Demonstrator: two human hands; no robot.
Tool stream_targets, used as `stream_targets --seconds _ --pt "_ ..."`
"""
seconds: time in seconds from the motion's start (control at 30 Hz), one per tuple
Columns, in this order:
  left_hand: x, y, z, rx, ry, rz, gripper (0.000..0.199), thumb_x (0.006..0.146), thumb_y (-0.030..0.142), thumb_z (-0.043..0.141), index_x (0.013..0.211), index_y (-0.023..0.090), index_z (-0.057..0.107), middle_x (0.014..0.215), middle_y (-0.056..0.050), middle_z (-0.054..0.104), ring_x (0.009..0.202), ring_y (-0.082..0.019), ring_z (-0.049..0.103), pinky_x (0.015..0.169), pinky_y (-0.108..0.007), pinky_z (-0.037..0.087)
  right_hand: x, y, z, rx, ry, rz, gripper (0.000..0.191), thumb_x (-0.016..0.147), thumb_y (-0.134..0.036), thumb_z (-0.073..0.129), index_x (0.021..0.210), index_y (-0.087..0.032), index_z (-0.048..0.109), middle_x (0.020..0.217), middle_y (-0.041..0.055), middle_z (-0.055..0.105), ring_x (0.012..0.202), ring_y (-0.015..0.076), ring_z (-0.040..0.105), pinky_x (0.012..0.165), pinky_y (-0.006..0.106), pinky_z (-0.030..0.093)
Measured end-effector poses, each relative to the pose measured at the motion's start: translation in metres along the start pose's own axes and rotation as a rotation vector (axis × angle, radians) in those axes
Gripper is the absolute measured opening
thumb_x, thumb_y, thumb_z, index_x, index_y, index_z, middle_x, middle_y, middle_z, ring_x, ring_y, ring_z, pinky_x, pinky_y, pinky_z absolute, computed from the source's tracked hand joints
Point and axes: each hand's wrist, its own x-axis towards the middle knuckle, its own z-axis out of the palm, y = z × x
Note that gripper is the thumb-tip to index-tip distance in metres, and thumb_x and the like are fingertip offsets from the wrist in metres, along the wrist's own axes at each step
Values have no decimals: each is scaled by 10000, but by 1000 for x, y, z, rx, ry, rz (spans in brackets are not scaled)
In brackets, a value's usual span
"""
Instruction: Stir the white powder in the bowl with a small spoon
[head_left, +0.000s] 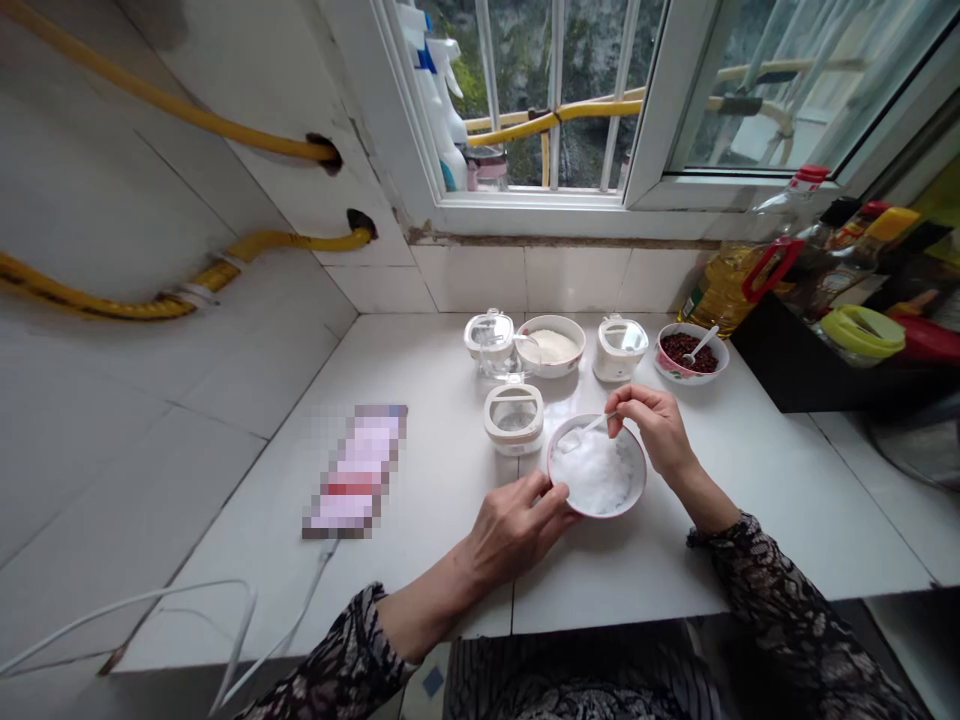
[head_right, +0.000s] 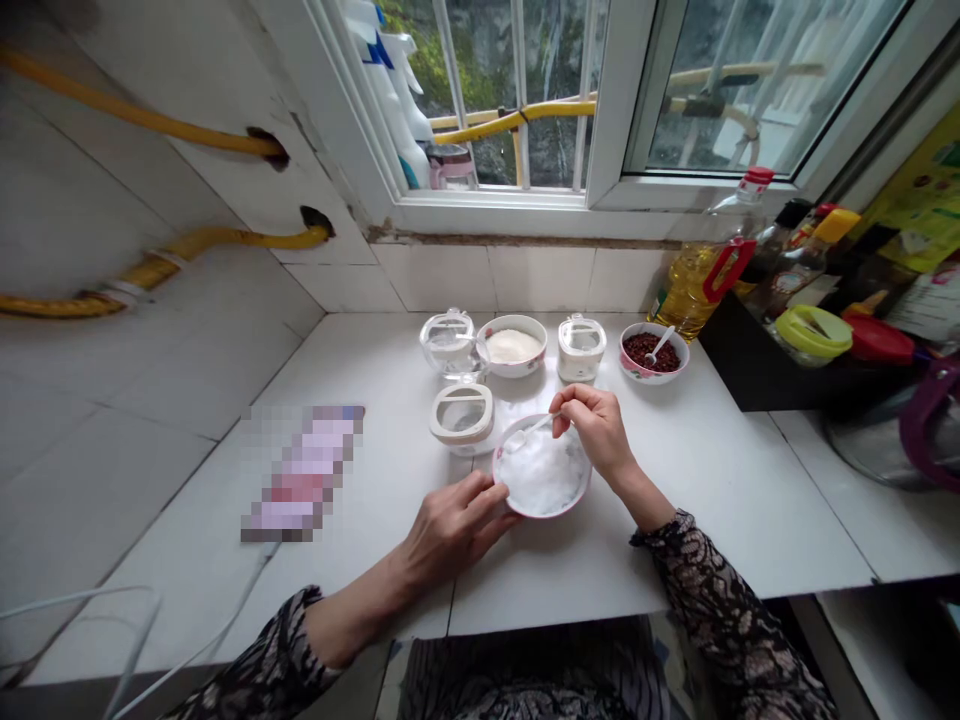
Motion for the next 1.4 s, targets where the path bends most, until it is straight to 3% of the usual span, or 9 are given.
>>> stream_targets --seconds 0.17,0.3,0.37,0.53,0.6,0.83,1.17,1.27,1.4 --pt "1 0 2 6 10 0 220 1024 339 417 957 169 540 738 -17 579 584 -122 569 516 -216 431 3 0 0 100 -16 9 101 708 -241 572 689 -184 653 515 -12 621 552 143 558 674 310 467" --pt "2 0 4 9 13 -6 242 1031 354 397 971 164 534 745 -23 589 596 -129 584 514 -221 439 -2 -1 10 89 -51 -121 115 830 -295 577 851 -201 640 674 -2 674 678 165 638 741 330 494" --pt "2 0 5 9 17 -4 247 1033 352 391 979 159 536 748 -27 593 603 -134 589 508 -225 440 -6 -2 18 -22 -70 -266 115 900 -281 535 935 -213 621 771 13 699 756 174 662 765 341 499" --pt "3 0 6 15 37 -7 247 1032 354 399 964 164 542 743 -19 587 601 -127 581 499 -222 426 -9 -4 31 -603 -202 -852 239 892 -79 454 962 -210 641 832 40 730 822 196 645 852 406 454" --pt "3 0 6 16 36 -11 243 1027 358 414 953 165 542 742 -17 583 602 -127 581 501 -222 424 -8 -8 28 -675 -210 -937 261 881 -56 450 970 -208 644 830 42 733 823 198 643 853 409 452" --pt "-1 -1 6 -19 -4 -24 209 1011 349 451 980 165 546 774 -21 591 624 -124 593 525 -206 450 -9 -15 -3 -504 8 -756 172 864 -109 504 808 -218 625 627 -14 647 624 169 590 679 330 470" --pt "3 0 8 -8 -4 -45 203 1018 348 441 1001 166 529 779 -21 618 628 -126 607 515 -212 456 -5 -1 -2 -777 -42 -954 176 801 -89 473 739 -199 596 580 -9 611 538 146 477 657 325 403" --pt "3 -1 8 -4 -4 -45 208 1019 353 440 1005 165 529 774 -20 620 633 -130 612 510 -215 454 -5 4 0 -756 -67 -866 190 803 -110 460 714 -201 602 579 -7 623 553 150 498 677 324 413" --pt "3 -1 7 -21 -5 -37 189 1009 340 467 1009 162 531 780 -23 624 640 -128 614 512 -211 457 -5 5 -1 -613 3 -599 194 781 -145 472 684 -213 625 575 -11 637 605 160 563 722 325 440"
